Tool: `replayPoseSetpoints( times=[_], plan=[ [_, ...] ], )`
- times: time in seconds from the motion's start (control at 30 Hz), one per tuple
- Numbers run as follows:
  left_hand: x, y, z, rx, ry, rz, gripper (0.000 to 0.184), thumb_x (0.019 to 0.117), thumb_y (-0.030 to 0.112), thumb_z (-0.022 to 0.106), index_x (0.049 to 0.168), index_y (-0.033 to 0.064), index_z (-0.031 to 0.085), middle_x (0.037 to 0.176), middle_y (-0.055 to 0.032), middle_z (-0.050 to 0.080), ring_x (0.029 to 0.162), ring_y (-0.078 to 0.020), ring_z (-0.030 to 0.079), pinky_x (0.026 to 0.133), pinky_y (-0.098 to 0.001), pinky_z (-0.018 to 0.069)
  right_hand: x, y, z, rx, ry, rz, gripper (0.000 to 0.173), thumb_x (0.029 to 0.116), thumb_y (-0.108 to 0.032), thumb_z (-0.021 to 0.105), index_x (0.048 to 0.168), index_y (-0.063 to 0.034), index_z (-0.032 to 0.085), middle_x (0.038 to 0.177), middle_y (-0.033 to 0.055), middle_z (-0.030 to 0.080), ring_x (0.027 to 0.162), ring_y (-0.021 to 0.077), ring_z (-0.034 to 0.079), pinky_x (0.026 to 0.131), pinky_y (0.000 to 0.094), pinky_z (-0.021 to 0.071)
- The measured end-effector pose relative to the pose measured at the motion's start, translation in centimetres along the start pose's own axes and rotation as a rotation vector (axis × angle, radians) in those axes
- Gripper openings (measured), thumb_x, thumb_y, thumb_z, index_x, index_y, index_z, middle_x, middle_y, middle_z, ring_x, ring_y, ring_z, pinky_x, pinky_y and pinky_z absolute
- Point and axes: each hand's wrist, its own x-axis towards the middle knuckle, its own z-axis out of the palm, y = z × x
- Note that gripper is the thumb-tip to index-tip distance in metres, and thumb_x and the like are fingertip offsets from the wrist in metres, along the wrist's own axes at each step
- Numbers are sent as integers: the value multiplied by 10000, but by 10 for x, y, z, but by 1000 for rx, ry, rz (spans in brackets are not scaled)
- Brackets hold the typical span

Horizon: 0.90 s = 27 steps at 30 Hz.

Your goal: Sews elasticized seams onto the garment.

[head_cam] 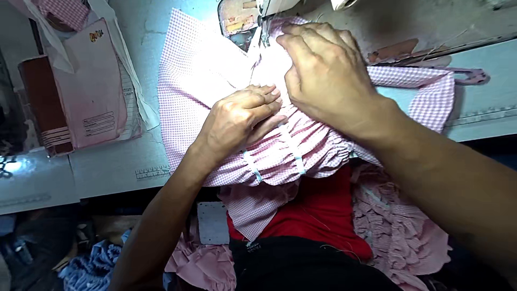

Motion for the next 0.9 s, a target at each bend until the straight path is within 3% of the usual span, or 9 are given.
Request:
replayPoseSetpoints(
  times=[0.13,0.23,0.3,0.37,0.47,0.53,0.63,0.9],
  plan=[
    [3,-2,-1,10,-7,6,267,1019,253,642,1125,61,793,1227,-121,747,1239,-256,676,1125,-389,498,4,0,2,2,59,18,444,1030,-127,369,1425,-59,559,1477,161,573,1398,359,504,1077,564,403],
    [7,4,-2,27,-17,-6,223,1008,210,647,1076,67,803,1187,-110,761,1210,-238,692,1102,-370,516,3,4,4,9,172,-32,339,1024,-104,421,1258,-86,666,1355,150,648,1283,360,581,1008,528,450],
    [9,12,-3,65,-33,-49,217,1009,204,640,1060,77,809,1173,-90,769,1200,-220,698,1100,-359,516,1,6,3,-2,182,-41,313,1036,-133,427,1175,-91,704,1304,140,655,1255,367,566,1011,515,440],
    [10,24,-3,107,-45,-124,258,1023,263,624,1061,90,812,1172,-74,770,1203,-212,695,1093,-359,521,-4,3,-1,-41,159,-20,335,1052,-189,412,1178,-89,706,1294,143,643,1250,382,543,989,529,425],
    [6,44,1,128,-48,-228,326,1002,356,650,1073,76,800,1189,-96,758,1218,-225,683,1080,-381,526,-21,-4,-9,-62,119,-10,384,1052,-290,424,1255,-103,691,1422,123,590,1341,374,489,1033,554,390],
    [-1,51,8,123,-13,-249,299,1006,307,654,1102,60,792,1215,-108,749,1225,-232,680,1093,-388,520,-31,-4,-9,-54,120,-50,359,1059,-254,441,1306,-121,666,1415,104,603,1301,369,519,998,539,406],
    [-6,52,12,128,7,-252,284,1012,270,649,1151,63,784,1242,-105,741,1244,-232,671,1104,-383,512,-33,3,-7,-52,118,-44,335,1052,-191,428,1250,-129,691,1331,92,653,1153,364,585,894,535,421],
    [-3,46,12,125,10,-210,271,1021,247,638,1155,62,784,1250,-107,739,1251,-237,667,1118,-393,500,-23,4,-3,-101,178,-33,347,1047,-141,420,1285,-129,672,1329,111,643,1244,368,555,952,538,416]
  ],
)
